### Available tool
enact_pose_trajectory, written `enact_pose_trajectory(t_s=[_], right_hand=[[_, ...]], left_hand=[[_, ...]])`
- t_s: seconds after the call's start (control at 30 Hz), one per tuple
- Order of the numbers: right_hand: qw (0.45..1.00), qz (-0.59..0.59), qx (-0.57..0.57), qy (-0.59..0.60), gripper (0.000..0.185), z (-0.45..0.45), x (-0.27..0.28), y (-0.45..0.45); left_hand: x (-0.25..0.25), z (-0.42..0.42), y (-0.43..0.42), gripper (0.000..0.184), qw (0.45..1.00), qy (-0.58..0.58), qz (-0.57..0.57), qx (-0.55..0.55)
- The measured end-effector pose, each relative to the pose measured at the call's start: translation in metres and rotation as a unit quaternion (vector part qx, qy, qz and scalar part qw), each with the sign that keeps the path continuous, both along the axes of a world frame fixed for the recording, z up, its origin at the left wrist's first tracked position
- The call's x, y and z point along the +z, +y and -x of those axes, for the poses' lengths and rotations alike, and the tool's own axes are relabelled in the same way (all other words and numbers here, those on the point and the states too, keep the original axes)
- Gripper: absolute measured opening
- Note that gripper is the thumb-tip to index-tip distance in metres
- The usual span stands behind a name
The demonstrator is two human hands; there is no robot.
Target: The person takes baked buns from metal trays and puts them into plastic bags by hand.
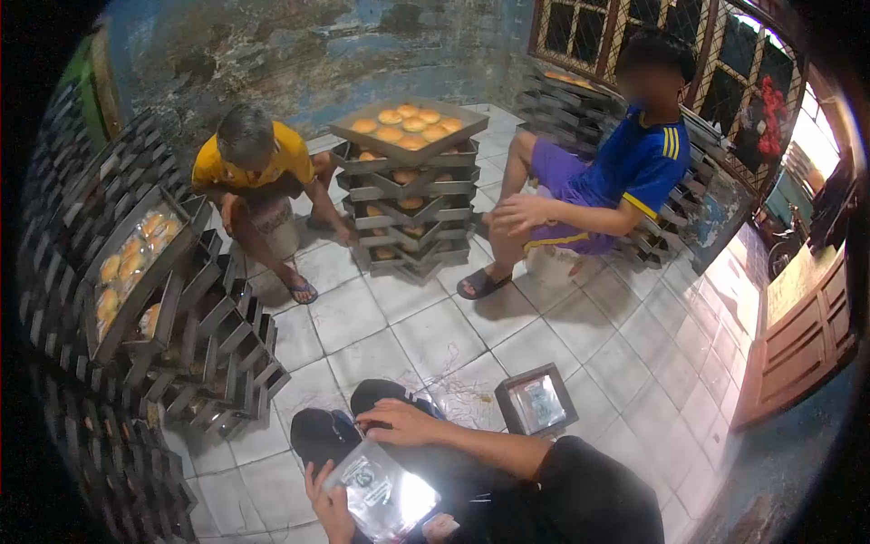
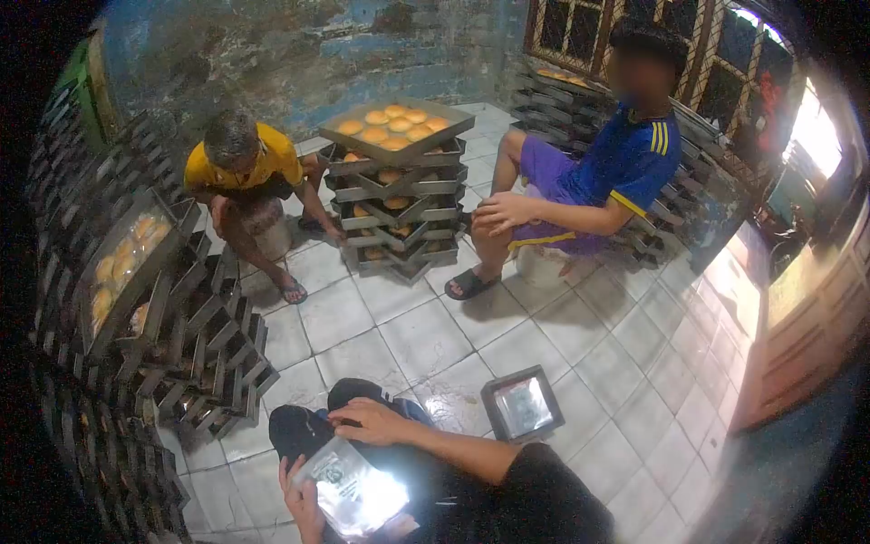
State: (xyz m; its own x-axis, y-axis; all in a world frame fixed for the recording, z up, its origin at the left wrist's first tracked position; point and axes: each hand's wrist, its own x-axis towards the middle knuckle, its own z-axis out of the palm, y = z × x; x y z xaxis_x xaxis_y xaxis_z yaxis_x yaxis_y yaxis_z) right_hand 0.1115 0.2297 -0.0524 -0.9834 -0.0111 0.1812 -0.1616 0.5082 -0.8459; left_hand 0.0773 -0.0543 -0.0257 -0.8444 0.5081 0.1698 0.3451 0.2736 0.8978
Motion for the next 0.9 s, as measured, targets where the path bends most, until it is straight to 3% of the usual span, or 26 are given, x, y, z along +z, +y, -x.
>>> enact_pose_trajectory(t_s=[0.1,0.53,0.63,0.7,0.77,0.83,0.9], right_hand=[[0.997,-0.026,-0.027,0.060,0.041,0.001,-0.014,-0.002],[0.997,-0.043,-0.034,0.058,0.046,-0.004,0.000,-0.005],[1.000,-0.022,-0.010,0.009,0.047,-0.002,0.001,-0.011],[0.993,-0.019,0.022,-0.116,0.048,-0.011,0.012,-0.011],[0.984,0.010,0.049,-0.171,0.052,-0.026,0.052,-0.009],[0.967,0.117,0.077,-0.211,0.052,-0.038,0.068,-0.010],[0.976,0.119,0.054,-0.176,0.046,-0.045,0.078,-0.012]], left_hand=[[0.001,-0.004,-0.001,0.037,1.000,-0.010,0.021,0.005],[-0.009,-0.001,-0.004,0.037,0.999,0.022,-0.017,-0.017],[-0.016,-0.002,-0.010,0.040,0.999,0.024,-0.020,-0.021],[-0.027,0.007,-0.016,0.043,0.999,0.039,-0.019,-0.033],[-0.049,0.009,-0.025,0.063,0.998,0.019,-0.026,-0.046],[-0.048,0.008,-0.024,0.059,0.997,0.036,0.023,-0.058],[-0.022,-0.007,-0.014,0.065,0.984,-0.173,-0.032,-0.017]])
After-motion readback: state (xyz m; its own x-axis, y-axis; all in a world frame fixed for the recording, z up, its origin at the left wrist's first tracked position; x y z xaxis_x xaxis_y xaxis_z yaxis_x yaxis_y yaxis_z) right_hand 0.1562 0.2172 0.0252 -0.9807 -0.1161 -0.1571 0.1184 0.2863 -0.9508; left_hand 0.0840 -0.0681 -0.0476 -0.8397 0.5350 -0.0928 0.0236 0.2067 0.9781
